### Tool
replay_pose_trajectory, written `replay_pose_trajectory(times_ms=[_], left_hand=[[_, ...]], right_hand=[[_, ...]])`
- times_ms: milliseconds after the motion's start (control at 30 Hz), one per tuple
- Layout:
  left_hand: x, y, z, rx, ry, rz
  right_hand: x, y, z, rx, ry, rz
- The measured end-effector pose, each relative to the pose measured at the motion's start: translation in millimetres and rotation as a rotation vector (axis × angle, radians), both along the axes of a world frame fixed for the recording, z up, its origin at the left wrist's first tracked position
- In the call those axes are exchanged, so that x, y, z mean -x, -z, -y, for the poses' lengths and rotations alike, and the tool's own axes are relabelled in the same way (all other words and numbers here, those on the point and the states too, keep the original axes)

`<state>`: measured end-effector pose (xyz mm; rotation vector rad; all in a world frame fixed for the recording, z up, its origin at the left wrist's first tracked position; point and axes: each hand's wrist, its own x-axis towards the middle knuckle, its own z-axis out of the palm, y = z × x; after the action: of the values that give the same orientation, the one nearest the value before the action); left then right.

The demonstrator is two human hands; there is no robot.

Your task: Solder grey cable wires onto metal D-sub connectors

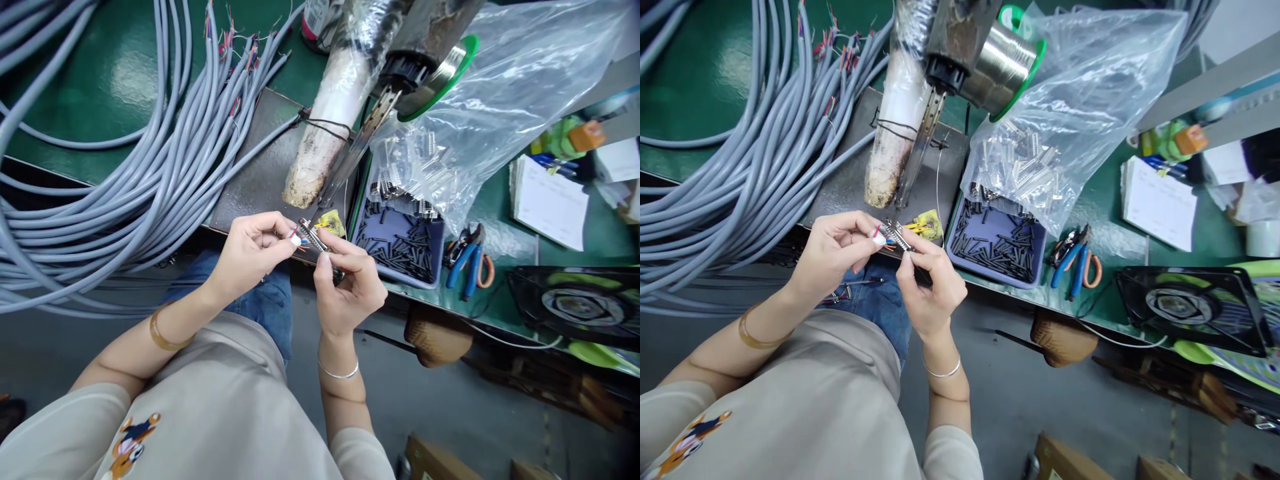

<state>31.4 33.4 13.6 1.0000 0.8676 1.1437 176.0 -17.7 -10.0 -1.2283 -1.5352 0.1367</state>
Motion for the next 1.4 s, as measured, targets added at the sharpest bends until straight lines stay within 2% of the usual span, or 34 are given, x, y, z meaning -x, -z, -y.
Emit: replay_pose_trajectory(times_ms=[500, 733, 833, 967, 1033, 1233, 1400], left_hand=[[0.7, -5.9, -2.4, 0.002, 0.008, -0.056], [0.6, -3.4, -1.7, 0.023, 0.02, -0.023], [3.4, -3.4, -0.6, 0.042, 0.035, -0.053], [7.6, -1.1, 1.0, 0.096, 0.09, -0.103], [7.8, 0.6, 1.5, 0.104, 0.085, -0.084], [2.9, -1.2, 0.7, 0.062, 0.027, -0.073], [0.8, -4.1, -1.3, 0.033, 0.026, -0.083]], right_hand=[[1.3, -5.9, -5.4, -0.089, 0.046, 0.098], [0.9, 0.1, -2.9, -0.127, 0.021, 0.153], [1.7, 0.0, -2.3, -0.078, 0.029, 0.067], [2.5, -3.7, -1.4, 0.097, 0.008, -0.163], [2.8, -4.4, -1.1, 0.117, -0.001, -0.193], [3.0, 0.9, -2.4, -0.021, 0.035, 0.0], [2.6, 2.6, -5.2, -0.052, 0.04, 0.073]])
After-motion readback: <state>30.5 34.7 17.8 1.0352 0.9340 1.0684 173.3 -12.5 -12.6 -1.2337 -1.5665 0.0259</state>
